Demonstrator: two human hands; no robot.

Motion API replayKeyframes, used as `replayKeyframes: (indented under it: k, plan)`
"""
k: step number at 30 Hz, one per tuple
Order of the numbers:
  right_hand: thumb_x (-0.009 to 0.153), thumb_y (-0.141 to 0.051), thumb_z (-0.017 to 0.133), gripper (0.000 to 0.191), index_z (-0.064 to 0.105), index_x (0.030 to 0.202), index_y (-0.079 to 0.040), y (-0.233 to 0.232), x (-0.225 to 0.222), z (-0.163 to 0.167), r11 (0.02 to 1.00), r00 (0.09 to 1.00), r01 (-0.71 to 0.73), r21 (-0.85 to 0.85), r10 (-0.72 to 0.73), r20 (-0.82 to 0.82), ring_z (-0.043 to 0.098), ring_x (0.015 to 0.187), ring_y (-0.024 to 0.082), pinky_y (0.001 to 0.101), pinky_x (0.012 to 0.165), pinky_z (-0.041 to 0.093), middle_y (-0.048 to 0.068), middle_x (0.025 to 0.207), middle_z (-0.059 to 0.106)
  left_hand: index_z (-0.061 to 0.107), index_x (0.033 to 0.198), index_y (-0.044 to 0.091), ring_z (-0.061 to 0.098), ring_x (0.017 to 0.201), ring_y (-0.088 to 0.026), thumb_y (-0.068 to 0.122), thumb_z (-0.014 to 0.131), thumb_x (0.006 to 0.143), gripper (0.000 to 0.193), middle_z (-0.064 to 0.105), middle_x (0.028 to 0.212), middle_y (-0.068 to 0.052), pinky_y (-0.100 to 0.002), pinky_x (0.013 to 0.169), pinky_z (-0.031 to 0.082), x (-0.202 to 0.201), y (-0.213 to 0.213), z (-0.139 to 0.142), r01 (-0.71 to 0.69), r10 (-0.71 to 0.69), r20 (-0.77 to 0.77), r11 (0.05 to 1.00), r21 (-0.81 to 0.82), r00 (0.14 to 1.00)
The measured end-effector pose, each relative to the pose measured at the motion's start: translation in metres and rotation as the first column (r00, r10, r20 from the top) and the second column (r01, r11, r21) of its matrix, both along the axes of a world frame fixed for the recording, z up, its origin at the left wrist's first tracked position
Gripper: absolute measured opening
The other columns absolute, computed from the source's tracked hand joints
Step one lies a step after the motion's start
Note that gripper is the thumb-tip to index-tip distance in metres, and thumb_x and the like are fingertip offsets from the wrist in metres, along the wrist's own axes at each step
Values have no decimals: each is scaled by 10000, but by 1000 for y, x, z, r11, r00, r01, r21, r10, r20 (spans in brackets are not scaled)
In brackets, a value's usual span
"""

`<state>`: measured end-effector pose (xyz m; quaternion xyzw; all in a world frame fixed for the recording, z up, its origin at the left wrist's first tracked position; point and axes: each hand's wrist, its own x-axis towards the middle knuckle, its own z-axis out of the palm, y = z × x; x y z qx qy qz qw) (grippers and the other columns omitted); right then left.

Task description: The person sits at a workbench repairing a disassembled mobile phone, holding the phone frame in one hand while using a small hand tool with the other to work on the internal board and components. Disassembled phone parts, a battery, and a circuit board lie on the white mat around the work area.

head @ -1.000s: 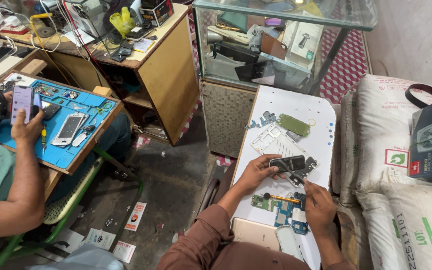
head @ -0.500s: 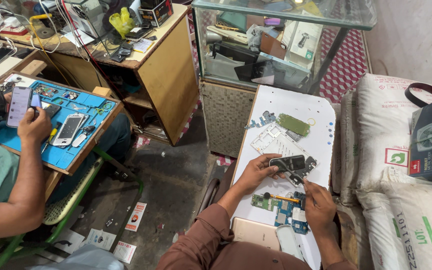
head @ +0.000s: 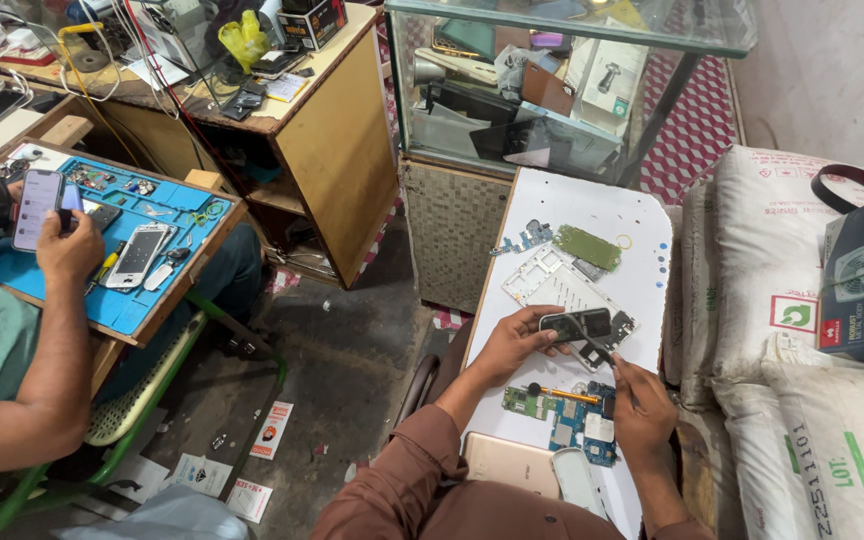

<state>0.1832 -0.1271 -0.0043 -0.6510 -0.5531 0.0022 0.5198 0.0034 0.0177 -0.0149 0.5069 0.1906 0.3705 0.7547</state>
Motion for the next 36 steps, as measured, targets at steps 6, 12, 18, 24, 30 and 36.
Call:
replayKeyframes:
  k: [6, 12, 18, 24, 30, 36]
  plan:
    - [955, -9, 702, 245, 747, 1190, -61, 1, -1, 3, 998, 998, -58, 37, 57, 39, 730, 973, 230, 339, 850, 564, 151, 1063, 740, 545, 1427, -3, 735, 991, -219, 20, 618, 1004, 429, 712, 1172, -145, -291, 831, 590, 1, 0, -1, -3, 3, 9, 1000, 2, 1000]
    - [958, 2, 693, 248, 744, 1194, -54, 1, 1, 1, 998, 998, -60, 15, 59, 17, 727, 980, 228, 330, 839, 568, 160, 1072, 738, 547, 1422, -8, 739, 993, -223, 18, 621, 1006, 424, 716, 1178, -152, -293, 832, 591, 1, 0, -1, 6, -6, 4, 1000, 21, 1000]
    - [971, -12, 703, 243, 749, 1201, -79, 1, 0, -1, 1000, 1000, -10, 23, 10, -26, 730, 964, 227, 317, 818, 581, 147, 1082, 739, 544, 1423, -12, 738, 992, -219, 20, 623, 1004, 429, 716, 1180, -146, -292, 827, 589, 0, 0, -2, -10, 10, -10, 1000, 12, 1000]
    - [929, -19, 711, 270, 760, 1188, -73, 0, -2, 4, 1000, 992, -26, 16, 23, 126, 705, 937, 270, 365, 844, 549, 141, 1027, 738, 538, 1431, -13, 739, 983, -213, 12, 622, 999, 441, 719, 1151, -152, -291, 821, 591, 1, 0, -1, 0, 0, -11, 1000, 1, 1000]
    - [946, -6, 709, 230, 756, 1162, -69, 2, -4, 6, 996, 990, 19, 88, -31, 137, 712, 957, 271, 358, 845, 554, 141, 1039, 743, 552, 1412, -26, 749, 959, -218, -31, 613, 979, 437, 729, 1103, -155, -291, 806, 603, -2, -1, 3, -51, 52, -80, 999, 6, 995]
    - [929, 24, 701, 261, 748, 1172, -60, 3, -8, 9, 995, 999, 30, 91, -33, 37, 718, 932, 260, 348, 824, 556, 151, 1031, 740, 543, 1424, -19, 738, 953, -198, -28, 600, 991, 437, 730, 1079, -155, -280, 804, 594, -4, 0, 3, -32, 32, -32, 999, 18, 999]
